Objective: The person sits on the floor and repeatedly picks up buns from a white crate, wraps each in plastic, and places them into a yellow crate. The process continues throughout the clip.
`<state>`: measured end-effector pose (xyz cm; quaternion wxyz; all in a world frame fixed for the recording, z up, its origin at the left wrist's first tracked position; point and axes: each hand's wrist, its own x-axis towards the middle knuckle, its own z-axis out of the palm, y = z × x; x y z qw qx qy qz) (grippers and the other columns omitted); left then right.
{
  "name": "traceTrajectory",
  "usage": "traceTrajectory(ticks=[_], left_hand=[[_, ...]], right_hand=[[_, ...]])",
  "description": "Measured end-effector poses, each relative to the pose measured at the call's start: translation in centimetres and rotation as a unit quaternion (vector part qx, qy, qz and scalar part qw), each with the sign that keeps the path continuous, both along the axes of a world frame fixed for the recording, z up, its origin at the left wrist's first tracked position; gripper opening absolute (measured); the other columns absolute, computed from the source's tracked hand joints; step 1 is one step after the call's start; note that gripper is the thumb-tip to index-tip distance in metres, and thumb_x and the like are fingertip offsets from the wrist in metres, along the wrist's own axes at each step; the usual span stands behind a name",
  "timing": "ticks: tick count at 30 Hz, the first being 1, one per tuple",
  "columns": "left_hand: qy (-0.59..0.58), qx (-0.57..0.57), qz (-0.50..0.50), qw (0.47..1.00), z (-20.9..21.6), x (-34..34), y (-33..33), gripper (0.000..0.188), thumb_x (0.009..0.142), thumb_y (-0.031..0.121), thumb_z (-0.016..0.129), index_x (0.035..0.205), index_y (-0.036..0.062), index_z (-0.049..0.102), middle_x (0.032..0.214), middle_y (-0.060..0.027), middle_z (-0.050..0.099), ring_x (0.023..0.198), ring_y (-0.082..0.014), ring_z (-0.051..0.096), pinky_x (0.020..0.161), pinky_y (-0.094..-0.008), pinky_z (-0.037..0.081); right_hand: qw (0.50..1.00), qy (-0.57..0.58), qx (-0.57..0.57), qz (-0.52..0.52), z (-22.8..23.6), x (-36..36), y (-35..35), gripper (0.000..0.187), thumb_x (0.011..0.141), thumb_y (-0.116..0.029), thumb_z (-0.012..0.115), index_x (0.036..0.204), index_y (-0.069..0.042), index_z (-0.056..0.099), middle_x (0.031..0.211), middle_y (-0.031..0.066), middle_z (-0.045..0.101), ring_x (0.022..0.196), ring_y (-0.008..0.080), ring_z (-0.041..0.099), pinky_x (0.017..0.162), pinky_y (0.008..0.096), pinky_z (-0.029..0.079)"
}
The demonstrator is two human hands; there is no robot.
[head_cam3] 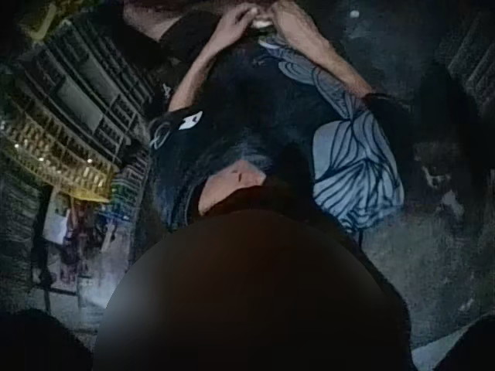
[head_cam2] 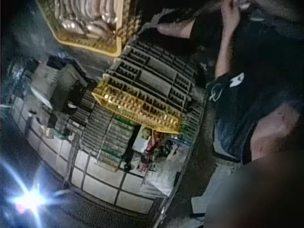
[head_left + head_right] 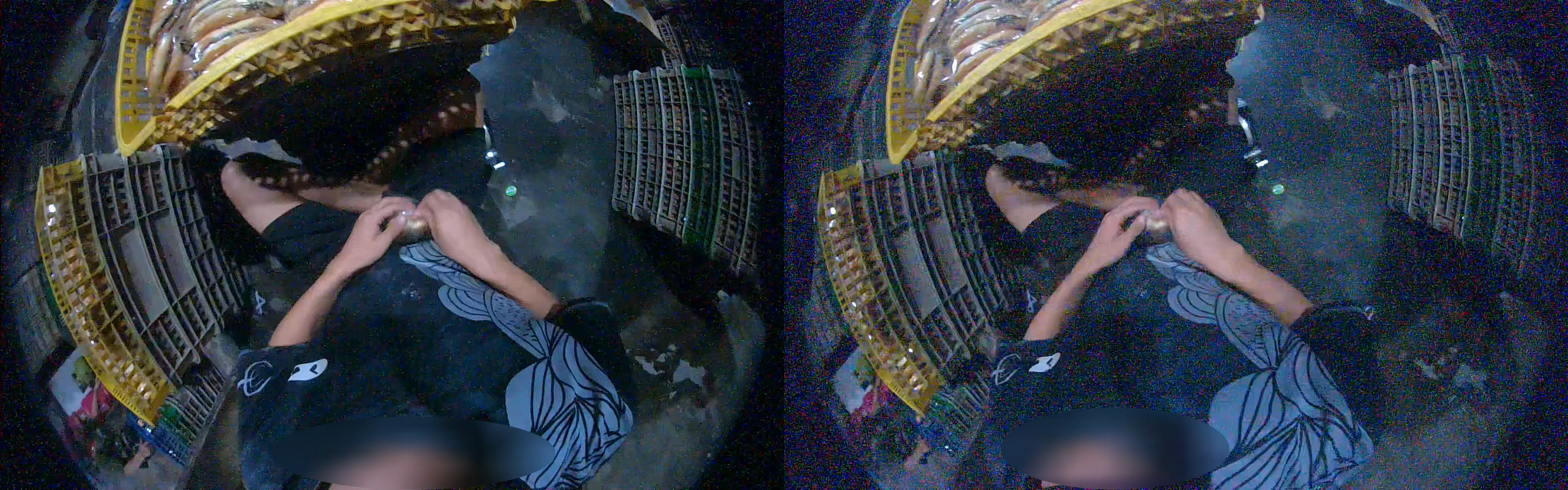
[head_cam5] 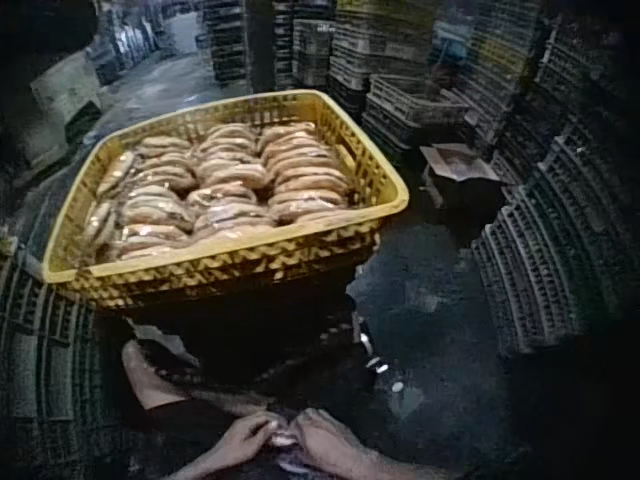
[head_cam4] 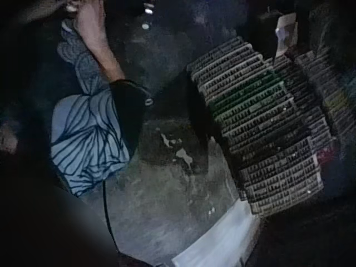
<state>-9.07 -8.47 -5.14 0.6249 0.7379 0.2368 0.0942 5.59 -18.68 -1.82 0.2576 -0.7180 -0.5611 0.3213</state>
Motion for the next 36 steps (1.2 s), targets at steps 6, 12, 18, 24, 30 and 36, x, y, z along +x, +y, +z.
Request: traceTrajectory(ticks=[6,12,18,24,30,36], left_hand=[[-0.034,0.104,0.103,0.989,-1.8,2.8,-1.4,0.025,0.075,0.018,0.062,0.091,-0.0001,0.056,0.087,-0.0122,0.056,0.081,-0.0239,0.055,0.073,-0.0312,0.043],[-0.038,0.15,0.226,0.962,0.5,5.1,0.0,0.028,0.073,0.02,0.064,0.091,-0.0007,0.056,0.086,-0.0121,0.056,0.079,-0.0243,0.056,0.07,-0.0308,0.044],[-0.087,0.131,0.38,0.912,-0.9,2.9,0.7,0.026,0.085,0.024,0.048,0.089,-0.002,0.054,0.085,-0.013,0.056,0.079,-0.0257,0.055,0.07,-0.0312,0.043],[-0.086,0.248,0.426,0.866,-0.1,3.4,2.5,0.036,0.088,0.031,0.041,0.084,-0.001,0.056,0.084,-0.0142,0.054,0.078,-0.0264,0.054,0.07,-0.033,0.042],[-0.126,0.394,0.359,0.837,-0.2,5.2,4.3,0.033,0.084,0.033,0.047,0.081,0.0012,0.056,0.079,-0.0114,0.055,0.074,-0.0264,0.053,0.065,-0.035,0.043],[-0.225,0.488,0.287,0.793,3.7,3.6,5.0,0.028,0.083,0.03,0.05,0.086,0.0021,0.053,0.078,-0.0122,0.054,0.067,-0.0272,0.054,0.058,-0.0354,0.045]], right_hand=[[0.946,0.089,-0.001,-0.31,-6.0,7.7,0.8,0.041,0.079,-0.028,0.057,0.106,0.0,0.045,0.084,0.0158,0.059,0.077,0.026,0.058,0.069,0.0351,0.044],[0.945,-0.1,-0.201,-0.237,-29.5,22.2,-4.4,0.055,0.08,-0.042,0.05,0.113,0.002,0.047,0.101,0.023,0.055,0.098,0.0373,0.051,0.081,0.0404,0.042],[0.935,-0.19,-0.216,-0.208,-27.7,17.7,-8.5,0.038,0.071,-0.033,0.061,0.076,0.005,0.059,0.08,0.0231,0.06,0.075,0.0369,0.058,0.063,0.0432,0.044],[0.933,-0.059,-0.353,-0.041,-20.5,20.6,-8.9,0.025,0.081,-0.021,0.05,0.092,0.0,0.057,0.085,0.0124,0.06,0.08,0.0246,0.057,0.07,0.034,0.044],[0.925,0.325,0.119,0.158,2.0,12.3,7.5,0.018,0.082,-0.02,0.048,0.08,-0.002,0.052,0.119,0.0142,0.044,0.111,0.0255,0.039,0.095,0.0363,0.026],[0.93,0.289,-0.088,0.208,5.0,7.1,15.4,0.03,0.072,-0.022,0.062,0.089,0.002,0.059,0.094,0.0104,0.059,0.081,0.0138,0.055,0.073,0.0268,0.044]])
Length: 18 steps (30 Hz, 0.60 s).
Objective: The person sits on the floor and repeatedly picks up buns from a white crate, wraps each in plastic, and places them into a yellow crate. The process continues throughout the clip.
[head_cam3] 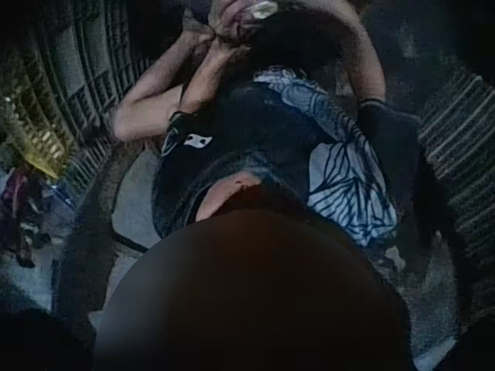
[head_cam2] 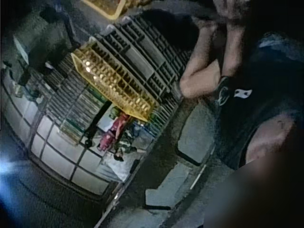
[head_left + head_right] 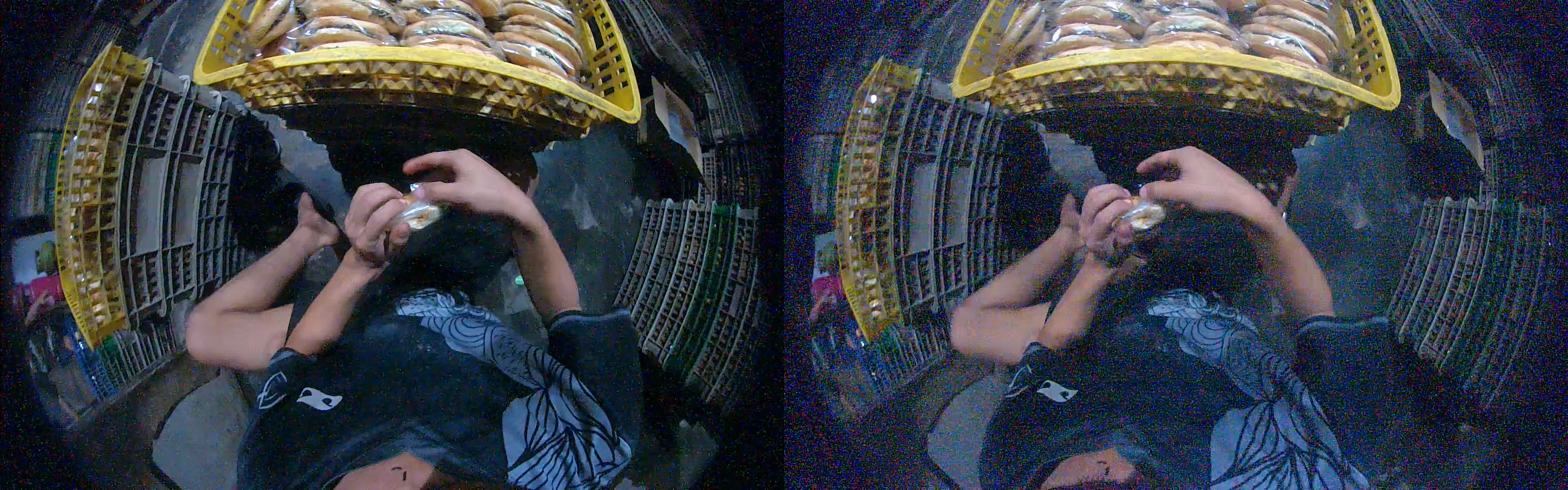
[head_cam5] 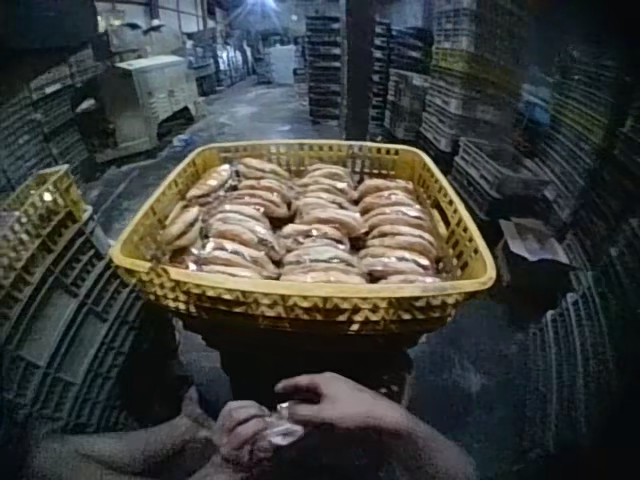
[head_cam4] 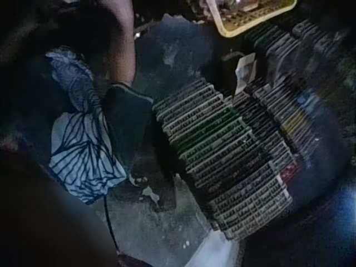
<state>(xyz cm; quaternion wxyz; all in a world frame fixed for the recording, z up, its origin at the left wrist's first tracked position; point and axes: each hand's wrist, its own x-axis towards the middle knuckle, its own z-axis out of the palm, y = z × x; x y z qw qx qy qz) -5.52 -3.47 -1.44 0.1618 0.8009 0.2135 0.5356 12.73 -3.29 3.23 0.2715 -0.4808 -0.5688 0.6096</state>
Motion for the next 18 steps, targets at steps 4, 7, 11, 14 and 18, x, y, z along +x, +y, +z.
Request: traceTrajectory(ticks=[4,7,11,14,18], left_hand=[[-0.064,-0.081,0.029,0.994,-0.1,1.0,-1.0,0.029,0.085,0.03,0.048,0.084,0.0017,0.054,0.074,-0.013,0.056,0.065,-0.0253,0.055,0.058,-0.0338,0.045],[-0.054,-0.227,0.119,0.965,0.2,2.3,-1.5,0.031,0.086,0.03,0.047,0.082,0.0005,0.054,0.074,-0.0138,0.057,0.065,-0.0237,0.056,0.059,-0.0327,0.046],[-0.043,-0.326,0.158,0.931,2.9,4.1,0.1,0.033,0.086,0.031,0.048,0.082,-0.0013,0.054,0.077,-0.0103,0.057,0.07,-0.0159,0.054,0.064,-0.0284,0.044],[-0.113,-0.304,0.058,0.944,7.0,7.5,4.2,0.04,0.088,0.035,0.042,0.085,-0.0029,0.051,0.076,-0.0071,0.053,0.07,-0.0129,0.048,0.066,-0.0268,0.041],[-0.257,-0.046,-0.034,0.965,13.8,14.7,13.5,0.042,0.087,0.041,0.043,0.088,-0.0001,0.052,0.079,-0.0065,0.053,0.077,-0.0151,0.049,0.072,-0.0271,0.04]], right_hand=[[0.979,-0.101,-0.074,0.161,-7.3,-0.9,1.5,0.033,0.073,-0.023,0.061,0.094,0.001,0.058,0.087,0.0058,0.059,0.079,0.0109,0.053,0.071,0.0252,0.043],[0.986,0.125,-0.044,-0.105,-9.1,-1.0,-0.1,0.03,0.079,-0.025,0.055,0.096,0.0,0.057,0.088,0.0049,0.059,0.08,0.0112,0.053,0.073,0.0253,0.043],[0.969,0.1,0.007,-0.226,-2.2,-1.9,-2.4,0.046,0.071,-0.032,0.067,0.1,0.002,0.054,0.09,0.0082,0.061,0.081,0.0148,0.057,0.074,0.0274,0.044],[0.955,0.005,0.111,-0.273,-1.8,1.2,-4.8,0.05,0.071,-0.029,0.068,0.107,0.002,0.051,0.094,0.0105,0.06,0.082,0.0141,0.058,0.071,0.027,0.046],[0.888,0.161,0.028,-0.429,1.9,5.1,-9.0,0.034,0.082,-0.013,0.054,0.112,0.002,0.046,0.095,0.0134,0.059,0.078,0.0149,0.059,0.064,0.0247,0.049]])
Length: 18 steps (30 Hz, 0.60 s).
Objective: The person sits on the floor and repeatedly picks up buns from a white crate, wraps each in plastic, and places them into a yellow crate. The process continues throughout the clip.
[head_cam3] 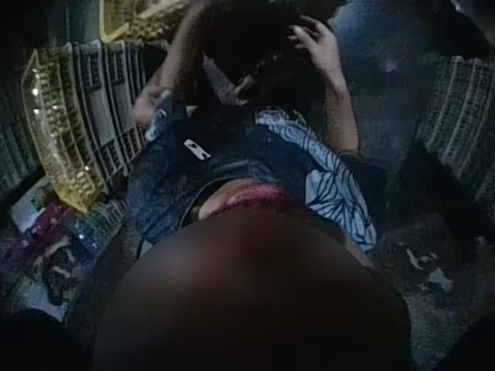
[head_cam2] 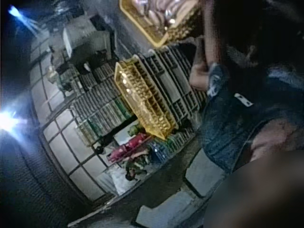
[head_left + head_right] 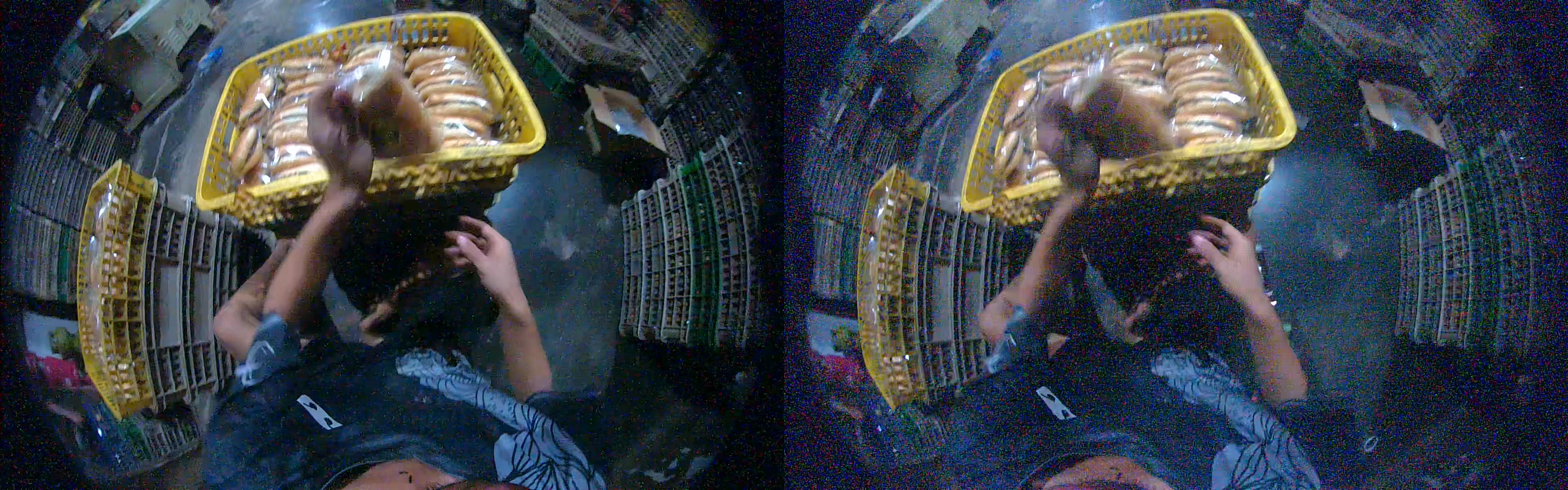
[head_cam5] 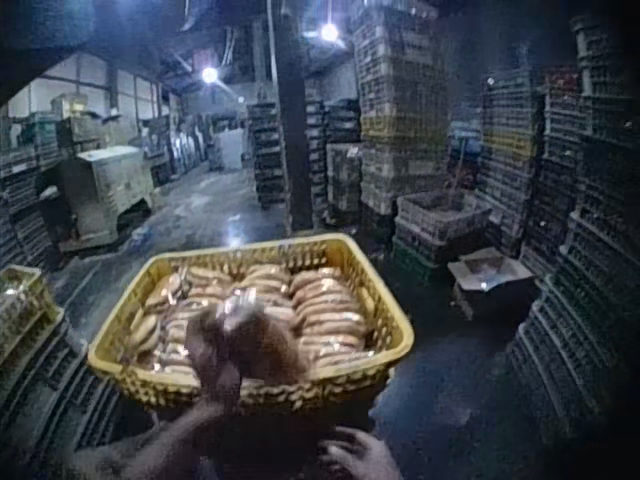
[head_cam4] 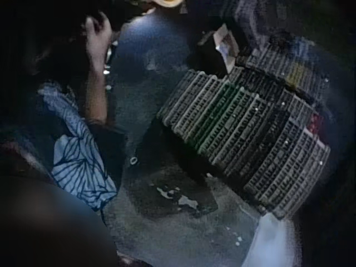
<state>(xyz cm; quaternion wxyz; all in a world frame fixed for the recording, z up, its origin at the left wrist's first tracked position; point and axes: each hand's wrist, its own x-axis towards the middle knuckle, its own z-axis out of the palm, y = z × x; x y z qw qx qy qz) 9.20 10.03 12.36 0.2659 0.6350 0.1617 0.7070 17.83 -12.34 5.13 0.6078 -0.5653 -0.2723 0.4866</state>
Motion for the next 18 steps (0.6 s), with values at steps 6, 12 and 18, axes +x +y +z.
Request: traceTrajectory(ticks=[6,12,18], left_hand=[[0.347,0.237,0.143,0.896,2.9,12.2,14.7,0.045,0.072,0.036,0.062,0.101,0.0025,0.052,0.099,-0.0171,0.056,0.093,-0.0321,0.052,0.081,-0.038,0.042],[0.37,-0.071,-0.143,0.915,2.6,3.6,6.4,0.055,0.077,0.034,0.059,0.114,-0.0031,0.046,0.113,-0.0192,0.05,0.107,-0.0275,0.047,0.088,-0.0332,0.038],[0.145,-0.288,0.082,0.943,-0.8,-19.8,-4.6,0.037,0.076,0.009,0.06,0.108,-0.0008,0.044,0.098,-0.008,0.049,0.09,-0.0176,0.047,0.083,-0.0269,0.038]], right_hand=[[0.992,-0.073,0.075,-0.075,2.6,3.2,-5.1,0.03,0.083,-0.016,0.053,0.107,0.001,0.049,0.094,0.0096,0.059,0.081,0.0147,0.058,0.069,0.0263,0.047],[0.902,-0.284,0.057,-0.321,1.7,11.2,0.6,0.054,0.076,-0.029,0.061,0.116,0.002,0.042,0.118,0.0135,0.045,0.111,0.0221,0.041,0.091,0.0308,0.034],[0.98,-0.089,0.083,-0.16,0.6,19.3,9.5,0.045,0.064,-0.002,0.047,0.108,0.006,0.048,0.097,0.0119,0.057,0.085,0.0186,0.055,0.077,0.0261,0.042]])
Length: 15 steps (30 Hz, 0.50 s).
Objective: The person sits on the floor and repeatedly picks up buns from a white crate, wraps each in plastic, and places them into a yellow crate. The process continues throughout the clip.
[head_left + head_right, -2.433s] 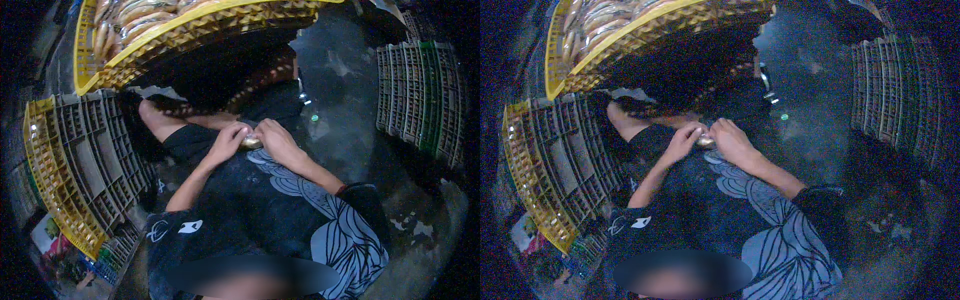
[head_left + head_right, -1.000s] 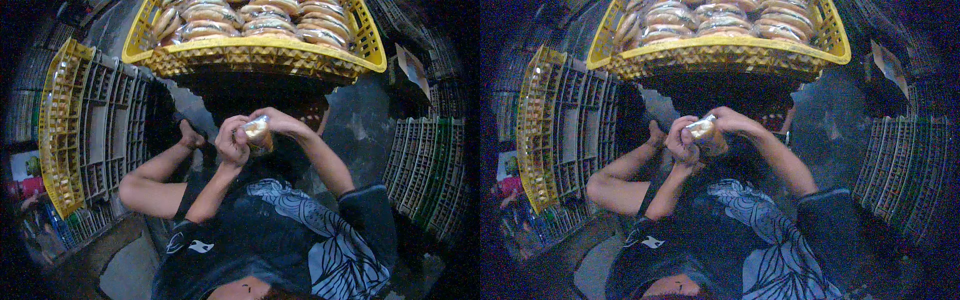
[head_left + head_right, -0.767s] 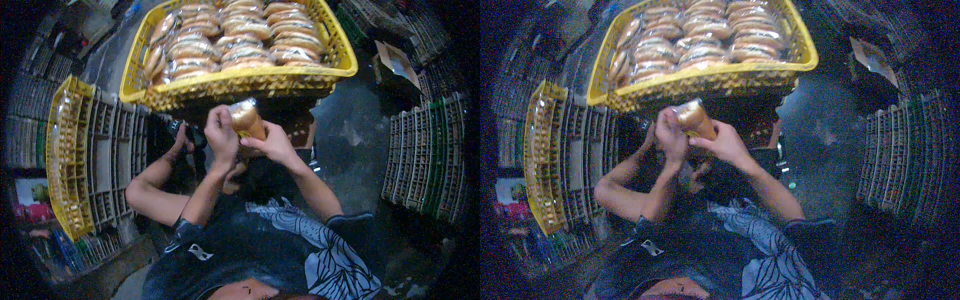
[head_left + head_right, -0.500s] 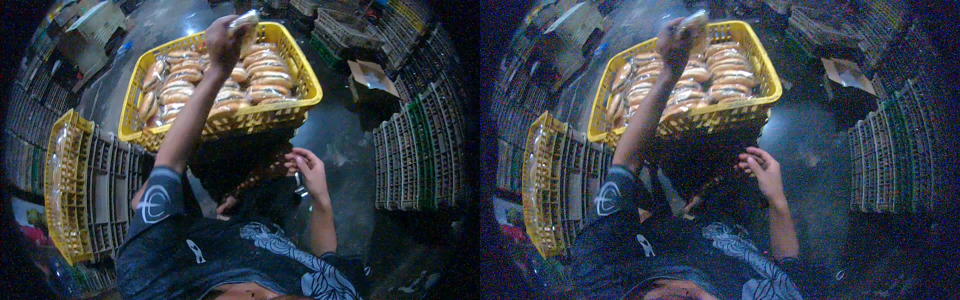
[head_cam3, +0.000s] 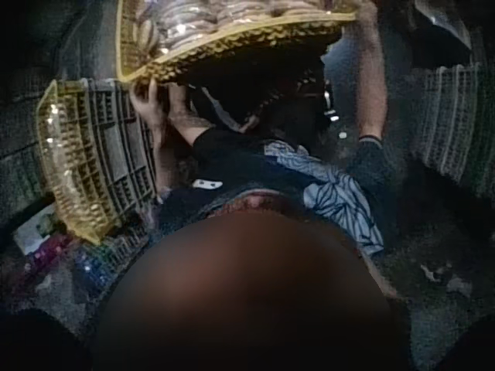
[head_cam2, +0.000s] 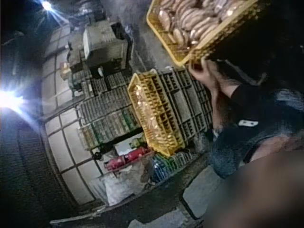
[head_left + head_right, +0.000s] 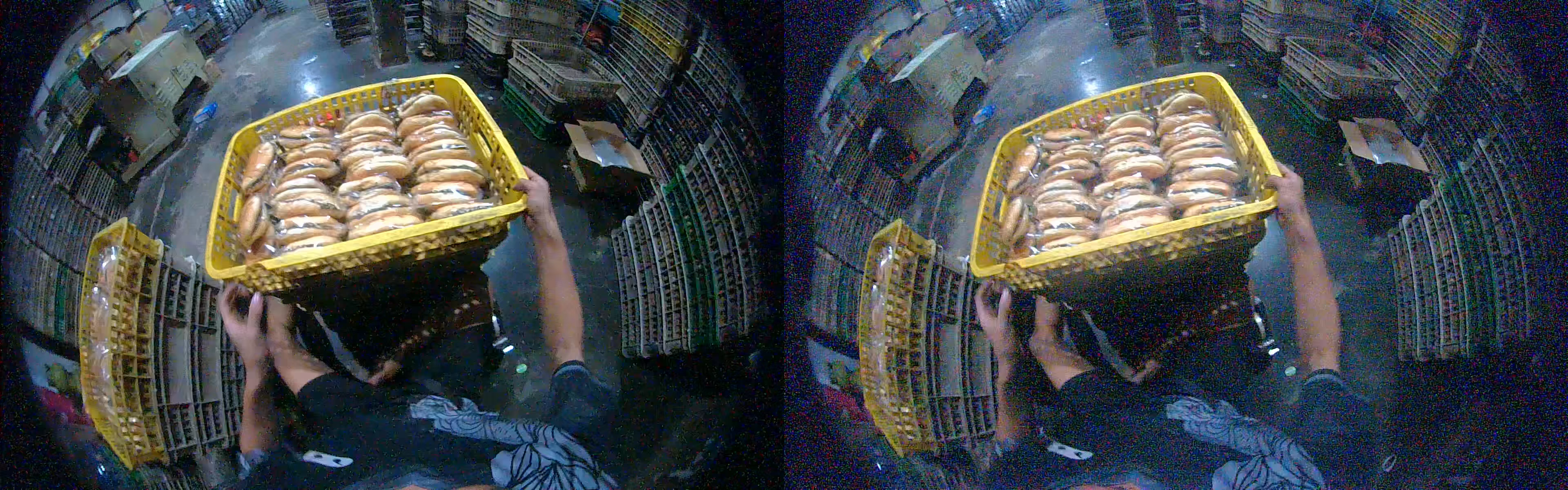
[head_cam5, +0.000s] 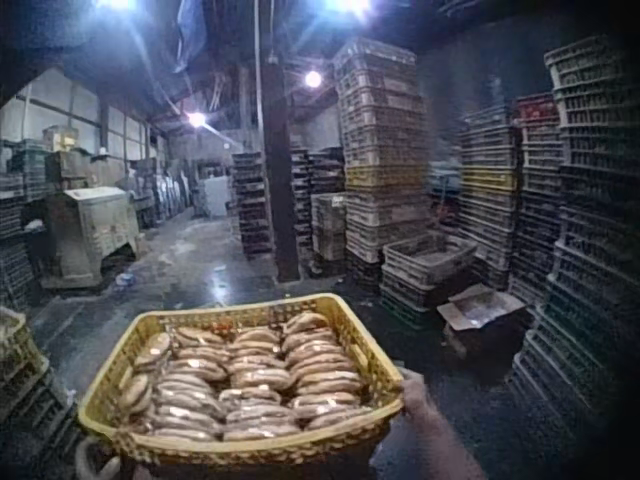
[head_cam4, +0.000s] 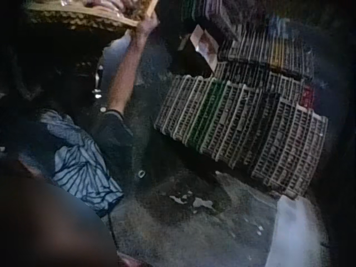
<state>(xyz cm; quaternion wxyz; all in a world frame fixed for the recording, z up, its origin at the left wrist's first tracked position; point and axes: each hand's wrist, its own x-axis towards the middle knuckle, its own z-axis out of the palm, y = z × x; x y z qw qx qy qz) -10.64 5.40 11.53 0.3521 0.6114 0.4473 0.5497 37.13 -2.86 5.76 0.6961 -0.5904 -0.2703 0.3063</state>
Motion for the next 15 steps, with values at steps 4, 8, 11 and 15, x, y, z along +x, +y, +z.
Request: traceTrajectory(ticks=[4,8,11,15], left_hand=[[-0.311,-0.482,-0.123,0.81,-3.6,-8.1,-0.4,0.069,0.076,0.037,0.061,0.124,0.0004,0.028,0.097,-0.0122,0.048,0.088,-0.0255,0.047,0.084,-0.045,0.038],[-0.348,-0.54,-0.195,0.741,-5.2,-3.0,2.0,0.095,0.071,0.058,0.054,0.131,0.0027,0.005,0.118,-0.0241,0.041,0.105,-0.0437,0.039,0.089,-0.0587,0.028],[-0.366,-0.484,-0.331,0.722,-3.1,3.8,3.9,0.078,0.074,0.053,0.053,0.127,0.004,0.024,0.121,-0.0195,0.042,0.111,-0.0366,0.038,0.093,-0.052,0.029],[-0.335,-0.488,-0.276,0.757,-3.3,6.8,5.6,0.038,0.078,0.028,0.054,0.107,0.005,0.048,0.104,-0.0123,0.053,0.096,-0.0269,0.051,0.083,-0.0423,0.041]], right_hand=[[0.996,-0.051,-0.06,0.048,1.1,4.0,3.7,0.052,0.053,0.002,0.043,0.104,0.005,0.052,0.092,0.0102,0.058,0.077,0.0181,0.056,0.07,0.0253,0.045],[0.999,-0.026,-0.03,0.021,2.5,2.7,1.7,0.052,0.054,0.005,0.041,0.106,0.004,0.052,0.094,0.0102,0.057,0.08,0.0182,0.056,0.07,0.0252,0.045],[1.0,0.004,-0.021,0.01,1.8,2.8,-3.4,0.056,0.054,0.007,0.039,0.109,0.005,0.048,0.096,0.011,0.057,0.081,0.0187,0.057,0.072,0.0267,0.047],[0.994,-0.03,-0.03,-0.099,0.0,-3.0,-13.6,0.057,0.053,0.001,0.042,0.11,0.004,0.049,0.097,0.008,0.058,0.084,0.0158,0.056,0.073,0.0232,0.045]])
